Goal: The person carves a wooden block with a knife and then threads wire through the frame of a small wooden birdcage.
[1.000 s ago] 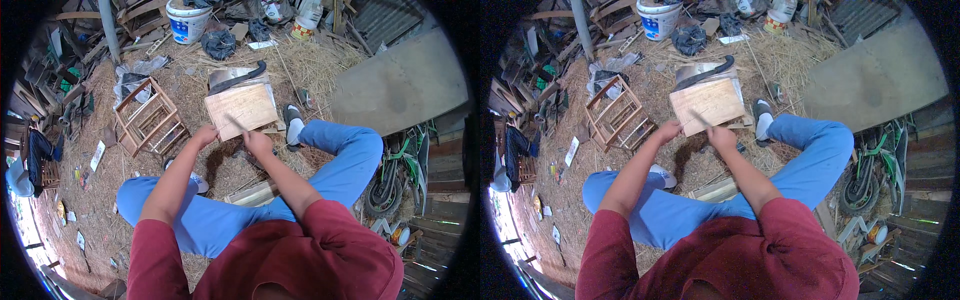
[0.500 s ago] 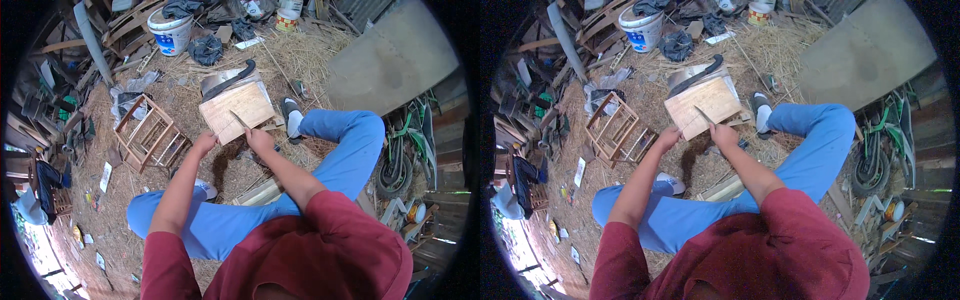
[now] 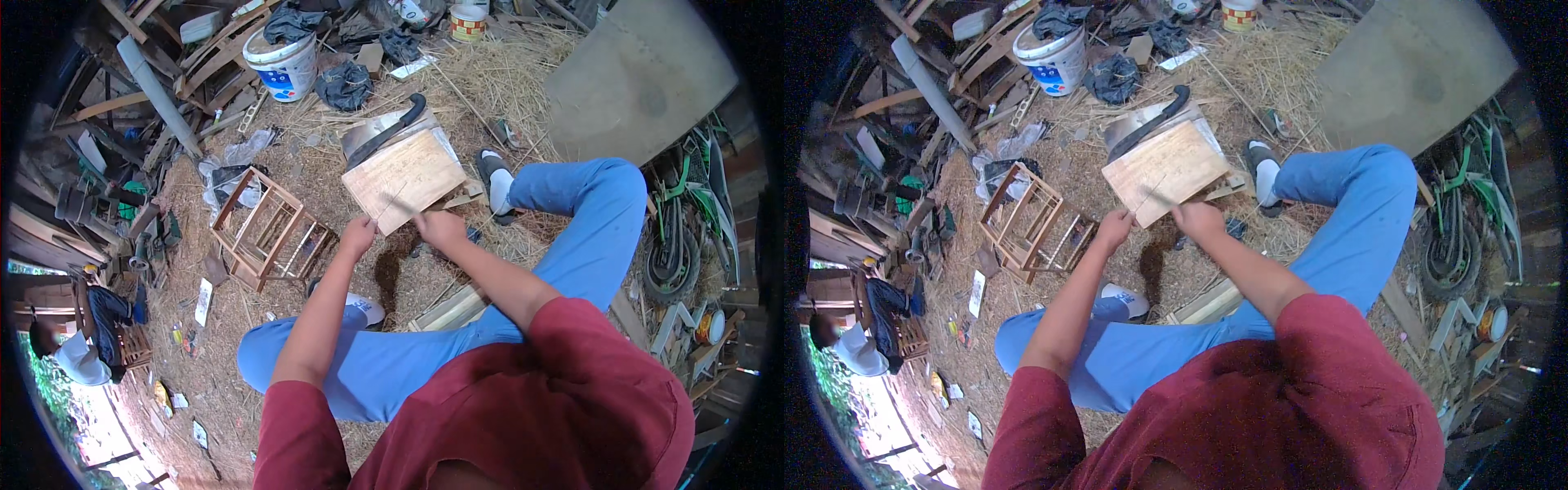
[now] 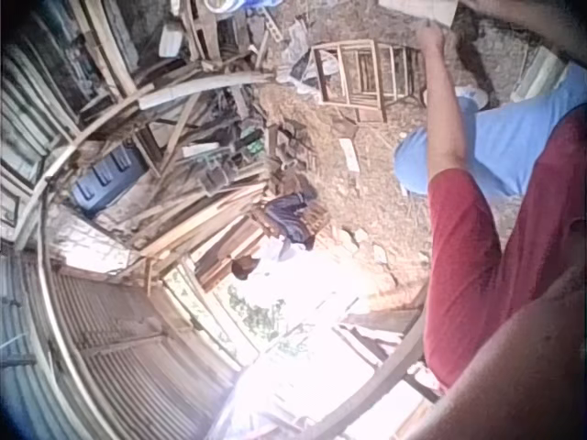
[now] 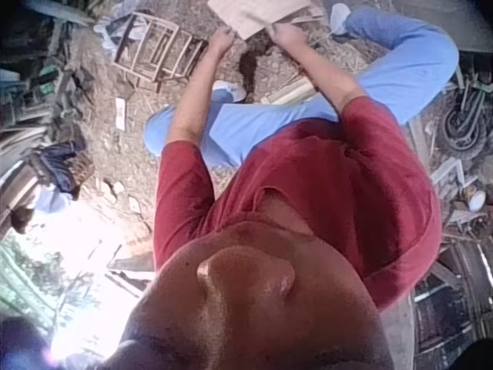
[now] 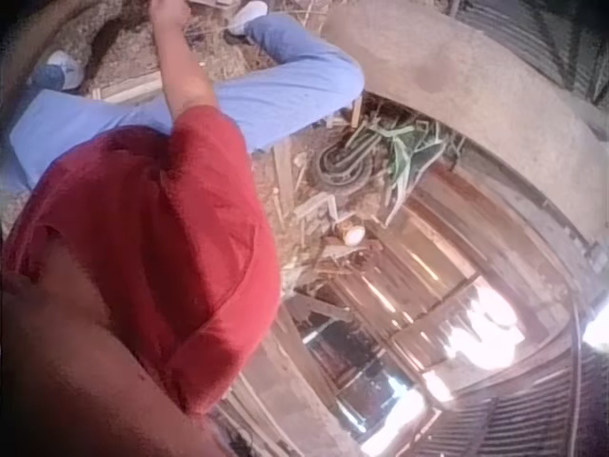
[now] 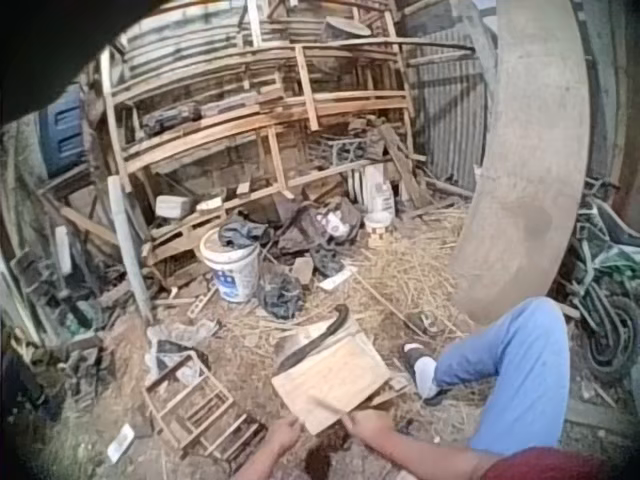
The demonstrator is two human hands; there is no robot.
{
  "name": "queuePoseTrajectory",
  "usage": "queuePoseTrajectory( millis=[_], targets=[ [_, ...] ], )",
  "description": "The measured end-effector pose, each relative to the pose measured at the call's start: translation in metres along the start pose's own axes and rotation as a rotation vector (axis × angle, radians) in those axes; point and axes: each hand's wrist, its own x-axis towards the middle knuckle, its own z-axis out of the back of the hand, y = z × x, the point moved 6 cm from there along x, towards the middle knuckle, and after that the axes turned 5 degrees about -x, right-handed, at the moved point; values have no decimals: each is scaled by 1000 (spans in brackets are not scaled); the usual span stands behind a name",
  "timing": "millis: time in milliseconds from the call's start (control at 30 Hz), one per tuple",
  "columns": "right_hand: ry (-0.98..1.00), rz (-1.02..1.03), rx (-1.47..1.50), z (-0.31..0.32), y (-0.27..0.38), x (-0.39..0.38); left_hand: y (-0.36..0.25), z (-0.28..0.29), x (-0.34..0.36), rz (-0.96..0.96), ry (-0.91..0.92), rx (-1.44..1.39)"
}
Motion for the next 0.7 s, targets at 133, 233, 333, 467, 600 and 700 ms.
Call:
queuePoseTrajectory(
  millis=[133, 233, 333, 467, 600, 700],
  targets=[
    [-63, -57, 63, 1, -7, 4, 5, 3, 3, 20, 15, -26],
    [-15, 28, -4, 1, -2, -5, 1, 0, 6, -2, -21, -1],
    [-25, 29, 8, 4, 1, 1, 9, 2, 5, -6, -16, 34],
    [-18, 137, -77, 4, 8, -5, 5, 3, 6, -50, -70, 52],
    [-112, -81, 46, 16, -21, 17, 4, 1, 9, 34, 8, 28],
    [59, 181, -118, 8, 1, 7, 12, -1, 6, 29, 14, 33]
  ],
)
